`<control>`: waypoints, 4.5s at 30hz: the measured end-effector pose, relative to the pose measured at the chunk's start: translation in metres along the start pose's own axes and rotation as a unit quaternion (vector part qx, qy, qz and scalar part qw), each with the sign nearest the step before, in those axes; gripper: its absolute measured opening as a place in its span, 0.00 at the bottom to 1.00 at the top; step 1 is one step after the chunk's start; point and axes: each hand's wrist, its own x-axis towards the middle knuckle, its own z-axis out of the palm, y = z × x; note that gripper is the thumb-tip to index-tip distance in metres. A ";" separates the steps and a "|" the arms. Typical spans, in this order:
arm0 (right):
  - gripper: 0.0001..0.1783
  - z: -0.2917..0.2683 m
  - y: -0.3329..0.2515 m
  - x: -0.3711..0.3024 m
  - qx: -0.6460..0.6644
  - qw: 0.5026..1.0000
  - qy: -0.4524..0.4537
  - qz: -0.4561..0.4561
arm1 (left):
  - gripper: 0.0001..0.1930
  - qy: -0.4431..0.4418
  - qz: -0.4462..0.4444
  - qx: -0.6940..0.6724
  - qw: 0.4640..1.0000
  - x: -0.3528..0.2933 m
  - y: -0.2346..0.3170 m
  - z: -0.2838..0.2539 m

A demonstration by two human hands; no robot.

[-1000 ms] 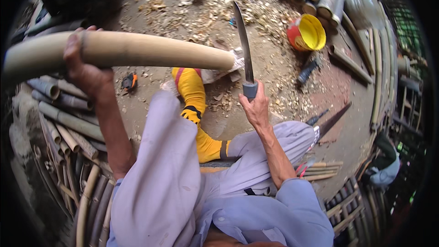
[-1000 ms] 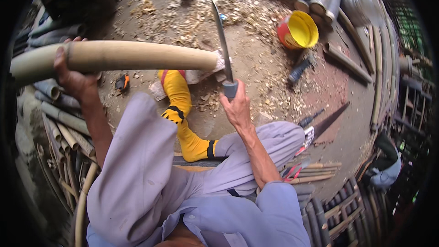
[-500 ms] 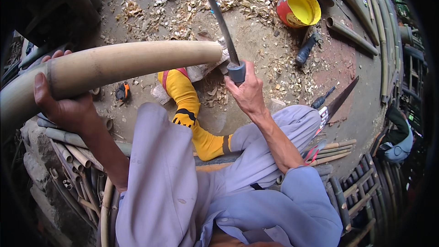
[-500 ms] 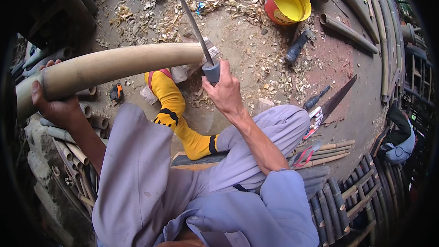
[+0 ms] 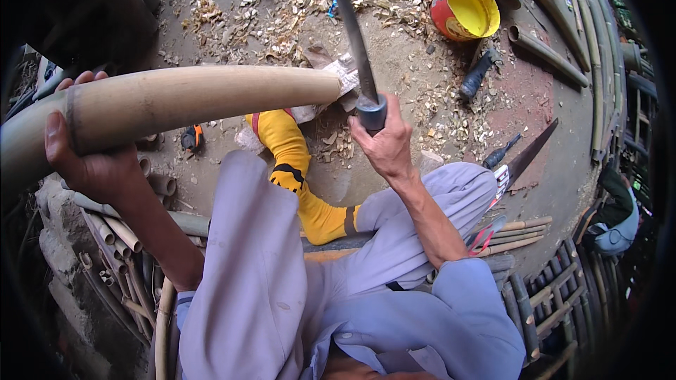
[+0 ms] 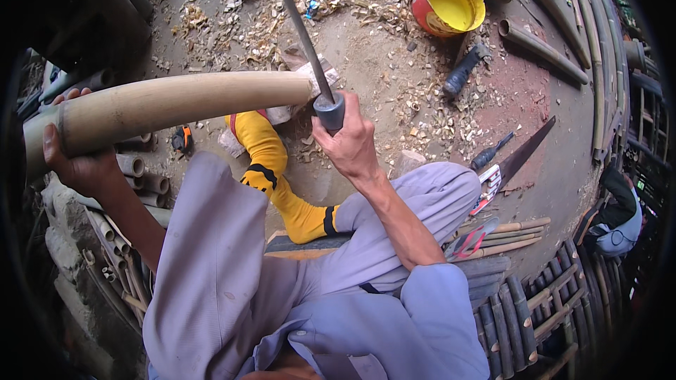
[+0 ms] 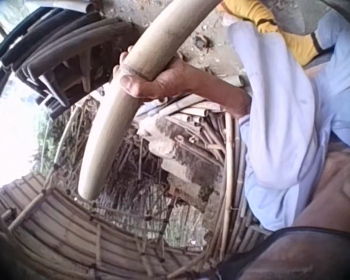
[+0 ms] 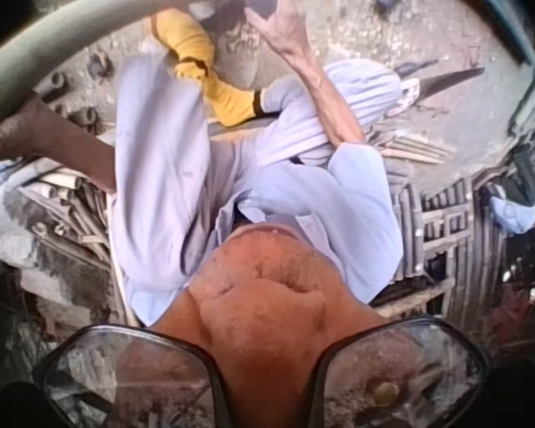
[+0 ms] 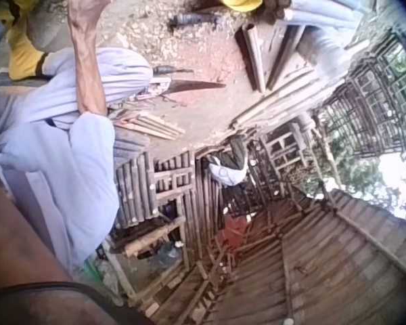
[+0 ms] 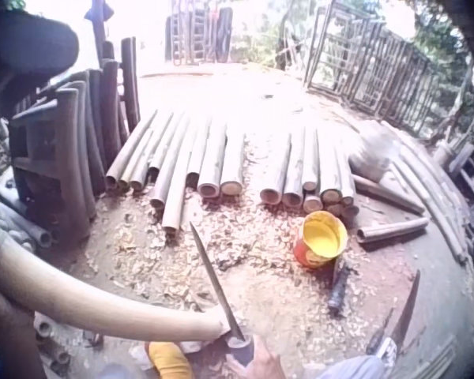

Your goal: The person sits on the ground and uses a knife to shave the outer layer of bamboo poles. They hold the bamboo with one hand and scrape the surface with the knife in the other, creating wood shavings. The person works on multiple bamboo poles, rotating them to smooth the surface.

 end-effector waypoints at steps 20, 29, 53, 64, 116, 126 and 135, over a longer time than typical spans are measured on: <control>0.17 0.024 0.096 0.016 -0.114 0.982 -0.126 0.080 | 0.29 -0.143 0.030 -0.112 0.983 0.005 -0.009 -0.001; 0.20 0.015 0.049 0.004 0.016 1.000 0.013 -0.013 | 0.33 -0.257 0.002 -0.178 0.950 0.019 -0.010 -0.023; 0.16 0.019 0.082 0.003 -0.026 0.989 -0.114 0.087 | 0.41 -0.364 -0.005 -0.197 0.911 0.022 -0.005 -0.012; 0.22 0.003 0.023 -0.001 -0.011 1.000 0.011 -0.020 | 0.25 -0.055 0.031 -0.093 0.994 0.004 -0.010 -0.016; 0.17 0.013 0.042 0.011 0.056 0.996 0.024 -0.059 | 0.32 -0.214 0.033 -0.188 0.958 0.025 -0.001 -0.041; 0.16 0.005 0.035 0.010 0.007 1.000 -0.019 -0.002 | 0.40 -0.295 0.044 -0.192 0.935 0.023 0.000 -0.040; 0.19 0.015 0.087 0.008 -0.105 0.975 -0.170 0.101 | 0.32 -0.088 0.024 -0.108 0.990 0.008 0.010 -0.021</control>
